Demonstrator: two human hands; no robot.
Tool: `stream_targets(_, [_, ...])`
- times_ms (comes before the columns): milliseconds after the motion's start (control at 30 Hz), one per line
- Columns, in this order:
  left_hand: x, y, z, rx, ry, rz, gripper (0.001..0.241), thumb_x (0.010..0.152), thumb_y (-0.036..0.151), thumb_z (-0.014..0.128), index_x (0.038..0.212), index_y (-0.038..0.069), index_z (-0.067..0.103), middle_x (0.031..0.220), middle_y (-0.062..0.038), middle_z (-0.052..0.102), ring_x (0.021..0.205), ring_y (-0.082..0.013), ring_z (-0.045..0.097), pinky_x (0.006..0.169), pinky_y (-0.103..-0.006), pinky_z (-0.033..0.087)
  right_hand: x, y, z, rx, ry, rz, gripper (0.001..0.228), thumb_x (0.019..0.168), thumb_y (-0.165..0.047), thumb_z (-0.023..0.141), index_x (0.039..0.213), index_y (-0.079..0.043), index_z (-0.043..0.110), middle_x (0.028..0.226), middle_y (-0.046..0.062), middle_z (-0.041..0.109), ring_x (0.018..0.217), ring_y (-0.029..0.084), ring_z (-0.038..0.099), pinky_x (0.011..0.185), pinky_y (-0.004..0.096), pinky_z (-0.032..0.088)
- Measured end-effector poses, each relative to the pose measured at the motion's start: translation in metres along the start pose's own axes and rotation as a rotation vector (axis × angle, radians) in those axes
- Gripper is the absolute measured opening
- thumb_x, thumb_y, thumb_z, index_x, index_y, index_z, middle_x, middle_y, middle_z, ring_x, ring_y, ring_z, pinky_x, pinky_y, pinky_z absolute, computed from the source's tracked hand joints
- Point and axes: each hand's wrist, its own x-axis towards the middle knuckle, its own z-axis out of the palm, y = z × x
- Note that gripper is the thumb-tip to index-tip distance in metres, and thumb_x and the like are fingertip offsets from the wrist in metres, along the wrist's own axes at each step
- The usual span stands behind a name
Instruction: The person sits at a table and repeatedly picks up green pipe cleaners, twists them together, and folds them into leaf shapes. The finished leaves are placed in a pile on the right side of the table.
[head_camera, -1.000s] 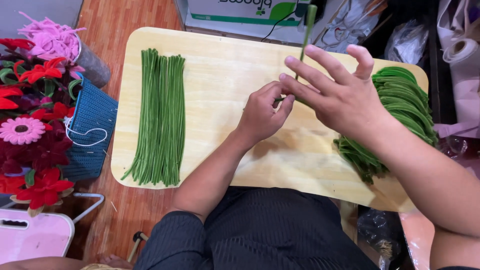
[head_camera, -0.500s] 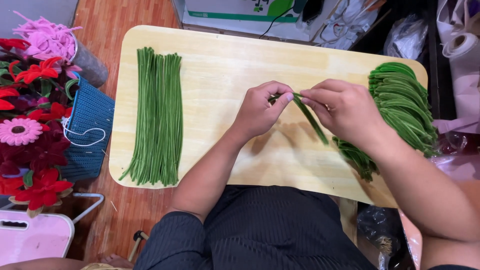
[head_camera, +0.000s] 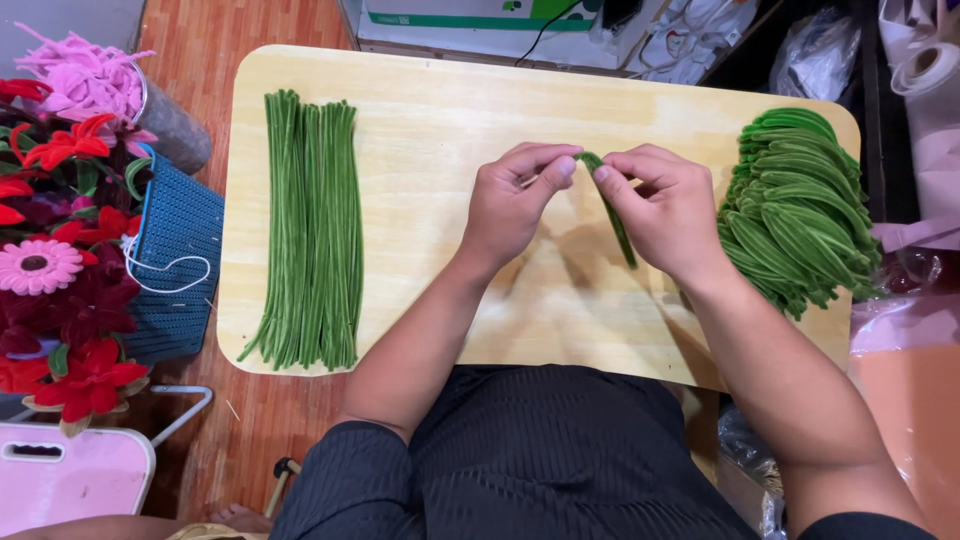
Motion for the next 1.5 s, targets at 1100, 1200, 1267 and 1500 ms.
stream_targets(1100, [0.004, 0.012, -0.006, -0.162, -0.096, -0.278, 0.014, 0.093, 0.009, 0.075, 0.102, -0.001, 0.079, 0.076, -0.016, 0.075, 0.072, -0.0152, 0.073, 0.072, -0.0294, 0.069, -0.013, -0.003, -0.002, 0.085, -0.180, 0.225, 0.015, 0.103, -0.014, 0.071, 0.115, -0.015, 0.080, 0.079, 0.006, 0.072, 0.074, 0.009, 0.065, 0.062, 0.022, 0.051])
stream_targets(1200, [0.005, 0.007, -0.004, -0.161, -0.062, -0.251, 0.014, 0.093, 0.008, 0.076, 0.102, -0.002, 0.078, 0.077, -0.017, 0.075, 0.073, -0.0159, 0.074, 0.072, -0.0306, 0.069, -0.016, 0.006, 0.007, 0.165, -0.140, 0.322, 0.010, 0.102, -0.017, 0.072, 0.107, -0.012, 0.079, 0.069, 0.004, 0.067, 0.058, 0.007, 0.056, 0.052, 0.020, 0.044])
stream_targets(1267, [0.004, 0.006, -0.001, -0.134, -0.044, -0.211, 0.013, 0.094, 0.008, 0.075, 0.103, -0.001, 0.079, 0.076, -0.015, 0.074, 0.072, -0.0149, 0.073, 0.072, -0.0292, 0.069, -0.016, 0.003, 0.010, 0.202, -0.115, 0.334, 0.010, 0.100, -0.016, 0.075, 0.107, -0.010, 0.079, 0.069, 0.004, 0.067, 0.061, 0.006, 0.056, 0.053, 0.019, 0.047])
stream_targets(1500, [0.001, -0.009, 0.004, -0.017, 0.054, -0.017, 0.012, 0.094, 0.006, 0.076, 0.104, 0.001, 0.078, 0.076, -0.014, 0.074, 0.072, -0.0159, 0.075, 0.069, -0.0277, 0.069, -0.018, 0.005, 0.016, 0.187, -0.082, 0.308, 0.012, 0.103, -0.014, 0.072, 0.112, -0.013, 0.079, 0.080, -0.003, 0.070, 0.078, 0.001, 0.058, 0.063, 0.021, 0.053])
